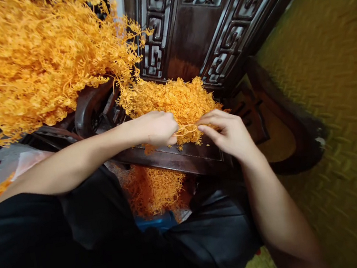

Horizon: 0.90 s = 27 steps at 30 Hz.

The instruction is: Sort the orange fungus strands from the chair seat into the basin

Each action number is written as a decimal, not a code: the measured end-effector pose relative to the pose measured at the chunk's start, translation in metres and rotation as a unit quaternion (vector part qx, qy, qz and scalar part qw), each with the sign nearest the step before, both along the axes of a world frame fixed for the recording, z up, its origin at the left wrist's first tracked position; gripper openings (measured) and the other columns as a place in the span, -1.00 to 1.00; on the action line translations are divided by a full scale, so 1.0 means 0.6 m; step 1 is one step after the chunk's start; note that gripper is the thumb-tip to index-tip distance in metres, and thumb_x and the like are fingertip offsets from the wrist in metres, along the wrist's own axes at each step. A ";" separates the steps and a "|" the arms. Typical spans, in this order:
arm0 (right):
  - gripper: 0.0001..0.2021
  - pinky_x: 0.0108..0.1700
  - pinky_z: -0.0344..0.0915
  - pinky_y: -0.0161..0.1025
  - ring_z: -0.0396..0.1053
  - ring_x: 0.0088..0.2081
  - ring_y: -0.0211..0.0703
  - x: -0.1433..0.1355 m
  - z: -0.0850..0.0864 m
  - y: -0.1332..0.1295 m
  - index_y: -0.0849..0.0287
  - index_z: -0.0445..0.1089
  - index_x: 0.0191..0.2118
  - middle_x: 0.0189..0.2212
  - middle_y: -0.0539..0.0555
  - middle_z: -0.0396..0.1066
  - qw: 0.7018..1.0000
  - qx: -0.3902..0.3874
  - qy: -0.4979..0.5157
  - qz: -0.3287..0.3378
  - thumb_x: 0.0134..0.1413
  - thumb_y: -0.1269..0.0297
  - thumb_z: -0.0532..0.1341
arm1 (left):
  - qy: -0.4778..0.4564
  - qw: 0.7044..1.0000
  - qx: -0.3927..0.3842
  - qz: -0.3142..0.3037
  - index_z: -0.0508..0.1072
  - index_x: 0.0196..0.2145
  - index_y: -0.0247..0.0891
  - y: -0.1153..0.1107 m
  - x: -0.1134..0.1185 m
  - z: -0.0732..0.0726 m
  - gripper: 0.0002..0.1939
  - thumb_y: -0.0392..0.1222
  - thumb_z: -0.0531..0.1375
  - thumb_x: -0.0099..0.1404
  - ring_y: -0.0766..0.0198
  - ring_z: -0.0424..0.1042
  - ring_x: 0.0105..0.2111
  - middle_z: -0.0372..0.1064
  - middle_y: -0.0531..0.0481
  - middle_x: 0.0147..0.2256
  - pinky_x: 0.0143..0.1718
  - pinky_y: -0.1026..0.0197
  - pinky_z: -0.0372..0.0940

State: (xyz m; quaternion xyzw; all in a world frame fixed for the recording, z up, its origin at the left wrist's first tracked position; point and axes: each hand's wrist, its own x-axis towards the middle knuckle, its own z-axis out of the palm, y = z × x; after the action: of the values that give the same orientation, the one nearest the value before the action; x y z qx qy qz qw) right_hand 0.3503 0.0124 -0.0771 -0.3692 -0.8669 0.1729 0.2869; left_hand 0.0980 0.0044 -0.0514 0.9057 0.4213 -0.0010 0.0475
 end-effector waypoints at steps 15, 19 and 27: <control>-0.25 -0.14 0.45 -0.01 0.58 -0.20 0.17 -0.105 -0.014 -0.079 0.42 -0.11 0.53 -0.08 0.38 0.58 0.951 -0.019 -0.304 -0.048 0.24 0.44 -0.01 | 0.046 0.997 0.043 -0.049 0.66 -0.29 -0.29 -0.021 0.010 -0.028 -0.77 -0.15 0.22 0.28 0.09 0.54 -0.28 0.62 -0.23 -0.26 -0.23 0.07 0.25; -0.26 -0.17 0.40 -0.07 0.58 -0.23 0.13 -0.112 -0.018 -0.092 0.45 -0.11 0.53 -0.16 0.34 0.60 0.944 -0.029 -0.327 -0.043 0.29 0.36 0.02 | 0.012 0.996 0.039 -0.077 0.62 -0.39 -0.23 -0.022 -0.014 -0.031 -0.86 -0.13 0.30 0.22 0.12 0.51 -0.25 0.62 -0.15 -0.30 -0.05 0.02 0.18; -0.54 -0.23 0.26 -0.19 0.58 -0.25 0.02 -0.109 -0.016 -0.092 0.23 0.40 0.18 -0.19 0.22 0.62 0.965 -0.066 -0.245 0.060 0.50 0.05 -0.05 | 0.014 0.994 -0.042 -0.103 0.62 -0.23 -0.04 -0.026 -0.060 -0.012 -0.76 -0.28 0.26 0.16 0.22 0.45 -0.42 0.60 0.04 -0.35 -0.40 0.17 0.06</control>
State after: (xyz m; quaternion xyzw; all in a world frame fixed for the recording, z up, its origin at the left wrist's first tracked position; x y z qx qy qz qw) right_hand 0.2846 -0.0430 -0.0866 -0.3656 -0.9179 0.1511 0.0297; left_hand 0.0623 -0.0110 -0.0588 0.9416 0.3255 -0.0357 0.0792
